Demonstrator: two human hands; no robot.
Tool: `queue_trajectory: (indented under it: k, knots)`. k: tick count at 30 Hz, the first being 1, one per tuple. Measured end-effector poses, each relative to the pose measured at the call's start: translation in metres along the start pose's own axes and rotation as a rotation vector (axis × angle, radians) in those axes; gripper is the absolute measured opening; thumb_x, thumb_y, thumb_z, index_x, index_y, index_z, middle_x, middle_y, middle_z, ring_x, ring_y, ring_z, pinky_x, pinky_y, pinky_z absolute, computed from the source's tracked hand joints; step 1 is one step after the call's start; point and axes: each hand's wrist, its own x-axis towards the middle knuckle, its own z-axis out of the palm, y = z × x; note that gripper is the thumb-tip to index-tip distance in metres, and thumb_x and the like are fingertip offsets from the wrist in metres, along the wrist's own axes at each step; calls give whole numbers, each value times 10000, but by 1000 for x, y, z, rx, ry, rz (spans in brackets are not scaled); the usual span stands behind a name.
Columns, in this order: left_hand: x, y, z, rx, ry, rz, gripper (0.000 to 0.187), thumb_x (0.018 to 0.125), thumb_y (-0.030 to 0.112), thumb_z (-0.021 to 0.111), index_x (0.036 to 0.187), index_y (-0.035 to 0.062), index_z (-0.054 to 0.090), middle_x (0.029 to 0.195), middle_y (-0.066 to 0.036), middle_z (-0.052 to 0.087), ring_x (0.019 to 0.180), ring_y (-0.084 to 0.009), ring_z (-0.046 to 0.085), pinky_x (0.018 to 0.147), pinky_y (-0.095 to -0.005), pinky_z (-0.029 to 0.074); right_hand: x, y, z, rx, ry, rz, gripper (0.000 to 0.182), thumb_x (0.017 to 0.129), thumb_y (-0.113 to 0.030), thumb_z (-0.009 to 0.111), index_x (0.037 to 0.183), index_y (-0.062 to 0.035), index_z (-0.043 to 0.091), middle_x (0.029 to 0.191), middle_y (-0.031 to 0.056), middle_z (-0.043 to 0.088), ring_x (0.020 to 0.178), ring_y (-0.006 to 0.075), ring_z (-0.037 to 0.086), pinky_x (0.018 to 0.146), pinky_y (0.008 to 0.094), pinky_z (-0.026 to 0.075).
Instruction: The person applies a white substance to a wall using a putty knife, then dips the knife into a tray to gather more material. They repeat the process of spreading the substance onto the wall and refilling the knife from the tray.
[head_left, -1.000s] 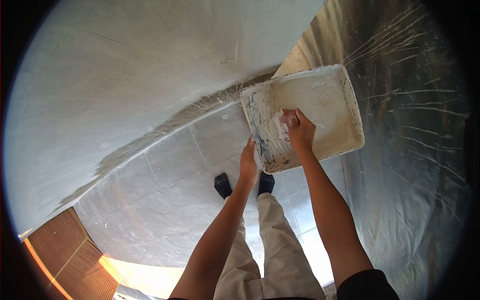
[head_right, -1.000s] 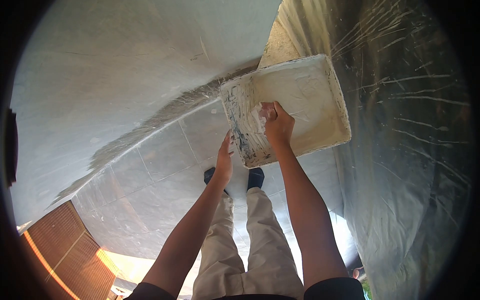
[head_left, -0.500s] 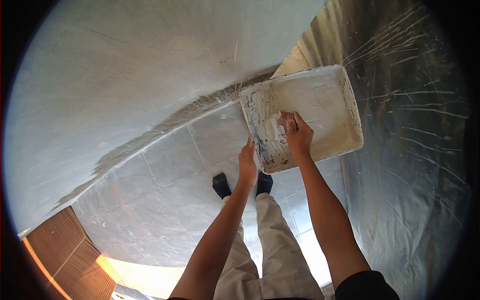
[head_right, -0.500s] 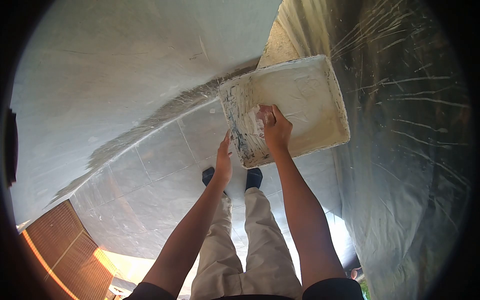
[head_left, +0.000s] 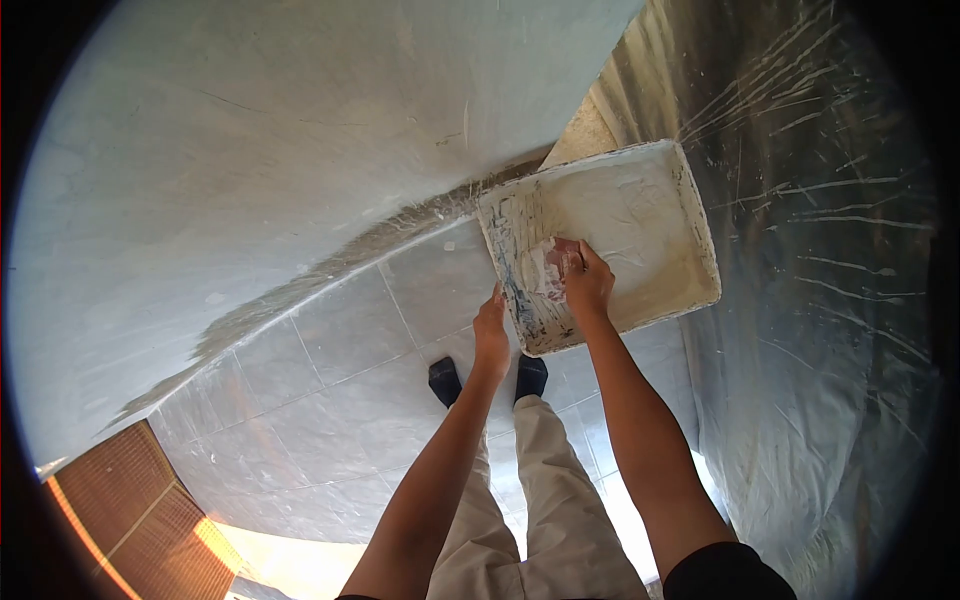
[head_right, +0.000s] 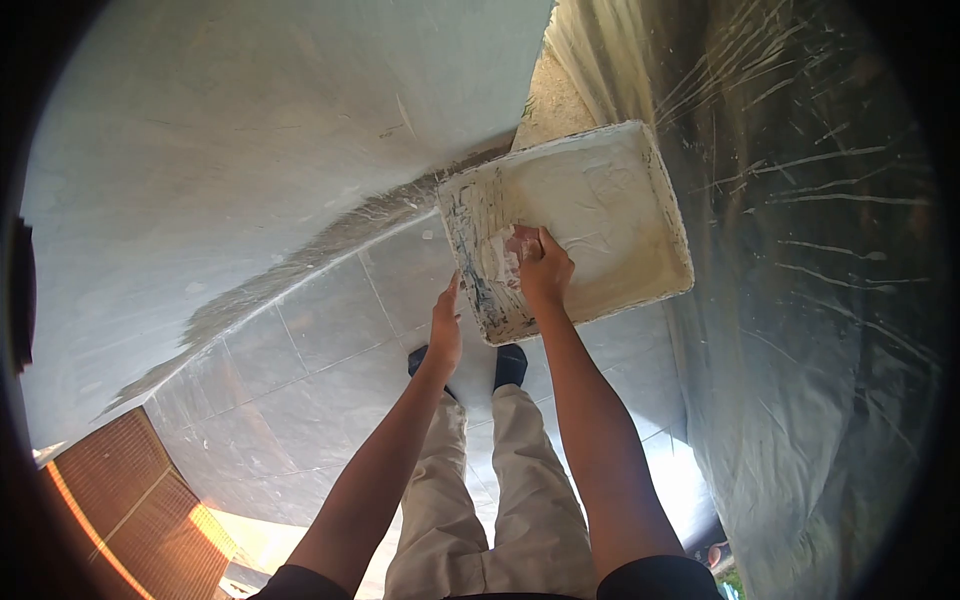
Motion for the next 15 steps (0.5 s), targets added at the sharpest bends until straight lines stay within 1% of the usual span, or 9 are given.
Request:
queue_trajectory:
  k: [2, 4, 6, 7, 9, 10, 12, 13, 15]
  knots:
    - [-1, 6, 0, 59, -2, 31, 588, 1027, 379, 382, 1420, -57, 400, 1397, -238, 488, 1291, -282, 462, 1098, -362, 310, -3, 8, 4, 46, 4, 38, 349, 899, -134, 583, 1212, 16, 625, 1064, 240, 675, 998, 378, 654, 881, 400, 502]
    - [-4, 13, 0, 147, 82, -55, 593, 1023, 395, 372, 1424, -41, 400, 1386, -257, 482, 1283, -326, 455, 1093, -391, 308, -9, -6, -5, 97, 3, 75, 351, 904, -139, 587, 1218, 13, 623, 1058, 227, 685, 994, 355, 664, 873, 389, 507]
    - [-9, 21, -1, 171, 120, -32, 593, 1021, 404, 364, 1424, -28, 401, 1382, -262, 476, 1281, -345, 442, 1092, -404, 300, -15, -25, -18, 351, -122, 302, 335, 922, -126, 579, 1224, 16, 616, 1075, 189, 694, 965, 264, 679, 845, 342, 514]
    - [-12, 28, 0, 188, 154, -16, 593, 1019, 414, 357, 1425, -16, 403, 1378, -267, 469, 1279, -364, 429, 1091, -418, 293, -15, -20, -15, 361, -118, 294, 335, 922, -126, 579, 1224, 16, 616, 1075, 189, 694, 965, 264, 679, 845, 342, 514]
    - [-15, 46, 0, 200, 163, 7, 586, 1020, 414, 349, 1420, -11, 406, 1378, -267, 464, 1276, -371, 421, 1092, -424, 283, -10, -19, -12, 617, -155, 271, 308, 937, -112, 571, 1210, 22, 621, 1068, 145, 696, 935, 191, 673, 812, 301, 515]
    - [-17, 58, 1, 211, 174, 16, 580, 1021, 414, 340, 1416, -5, 410, 1379, -268, 459, 1273, -378, 412, 1093, -431, 274, -10, -26, -21, 626, -150, 254, 308, 937, -112, 571, 1210, 22, 621, 1068, 145, 696, 935, 191, 673, 812, 301, 515]
    - [-21, 85, 2, 185, 177, 86, 563, 1023, 403, 339, 1406, -1, 421, 1374, -261, 462, 1272, -372, 411, 1096, -430, 270, -8, -51, -44, 980, -332, 294, 285, 970, -27, 490, 1239, 28, 568, 1124, 108, 655, 991, 175, 650, 875, 301, 526]
    - [-24, 102, 3, 161, 179, 136, 546, 1024, 393, 338, 1396, 4, 433, 1369, -254, 466, 1271, -367, 409, 1098, -429, 267, -7, -65, -54, 993, -332, 266, 285, 970, -27, 490, 1239, 28, 568, 1124, 108, 655, 991, 175, 650, 875, 301, 526]
    - [-34, 141, 7, 169, 188, 211, 528, 1024, 374, 340, 1388, 4, 437, 1357, -240, 472, 1266, -362, 408, 1095, -430, 271, -4, -94, -74, 1217, -360, 281, 336, 951, 22, 467, 1282, 38, 517, 1188, 130, 619, 1068, 198, 625, 927, 328, 527]
